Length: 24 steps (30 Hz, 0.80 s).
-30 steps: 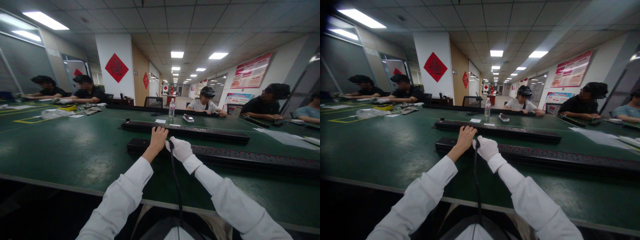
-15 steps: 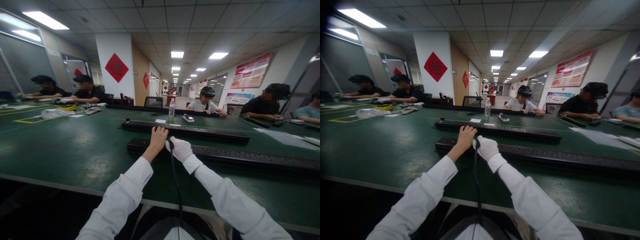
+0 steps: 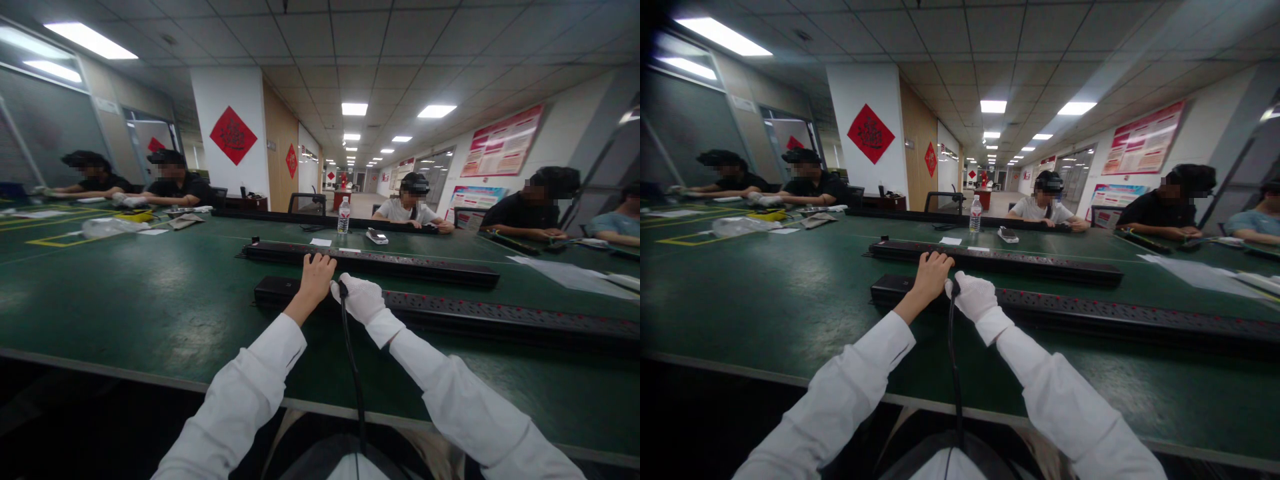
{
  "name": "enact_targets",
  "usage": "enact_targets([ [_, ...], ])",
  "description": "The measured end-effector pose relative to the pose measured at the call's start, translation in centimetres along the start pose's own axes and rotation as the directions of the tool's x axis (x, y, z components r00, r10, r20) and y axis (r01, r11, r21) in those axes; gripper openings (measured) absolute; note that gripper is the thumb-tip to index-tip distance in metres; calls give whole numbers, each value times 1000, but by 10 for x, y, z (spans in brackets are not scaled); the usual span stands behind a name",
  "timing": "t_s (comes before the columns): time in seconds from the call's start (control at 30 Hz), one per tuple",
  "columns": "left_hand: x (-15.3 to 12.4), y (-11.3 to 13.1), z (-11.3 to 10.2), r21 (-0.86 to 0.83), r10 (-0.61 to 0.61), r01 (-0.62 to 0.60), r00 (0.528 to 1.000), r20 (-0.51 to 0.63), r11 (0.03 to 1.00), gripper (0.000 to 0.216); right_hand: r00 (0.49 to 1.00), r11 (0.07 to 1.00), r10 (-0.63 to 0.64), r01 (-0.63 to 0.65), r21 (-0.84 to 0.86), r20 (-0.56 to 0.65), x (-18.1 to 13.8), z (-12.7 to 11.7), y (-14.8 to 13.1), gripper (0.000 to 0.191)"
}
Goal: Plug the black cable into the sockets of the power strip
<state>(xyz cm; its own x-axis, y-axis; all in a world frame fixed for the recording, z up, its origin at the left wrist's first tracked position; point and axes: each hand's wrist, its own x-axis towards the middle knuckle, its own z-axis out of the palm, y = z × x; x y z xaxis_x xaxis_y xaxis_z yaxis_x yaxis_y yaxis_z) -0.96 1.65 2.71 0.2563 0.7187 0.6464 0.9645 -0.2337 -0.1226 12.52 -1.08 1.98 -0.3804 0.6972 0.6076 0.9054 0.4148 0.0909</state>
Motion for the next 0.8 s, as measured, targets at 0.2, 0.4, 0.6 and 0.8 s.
enact_targets([
  [0.2, 0, 0, 2, 7, 1, -1, 1000, 2, 1000, 27, 1000, 1000, 0, 0, 4, -4, -1, 0, -1, 38],
  [0.4, 0, 0, 2, 12, 0, 0, 1000, 13, 1000, 26, 1000, 1000, -5, 5, 7, -10, -1, -1, -1, 38],
  [0.6, -1, -1, 2, 8, 6, -6, 1000, -1, 1000, 26, 1000, 1000, -1, 1, -4, -2, 0, -1, -1, 38],
  [0.8, 0, -1, 3, 13, -4, 4, 1000, 6, 1000, 26, 1000, 1000, -2, 2, 0, -4, 0, -1, -1, 38],
])
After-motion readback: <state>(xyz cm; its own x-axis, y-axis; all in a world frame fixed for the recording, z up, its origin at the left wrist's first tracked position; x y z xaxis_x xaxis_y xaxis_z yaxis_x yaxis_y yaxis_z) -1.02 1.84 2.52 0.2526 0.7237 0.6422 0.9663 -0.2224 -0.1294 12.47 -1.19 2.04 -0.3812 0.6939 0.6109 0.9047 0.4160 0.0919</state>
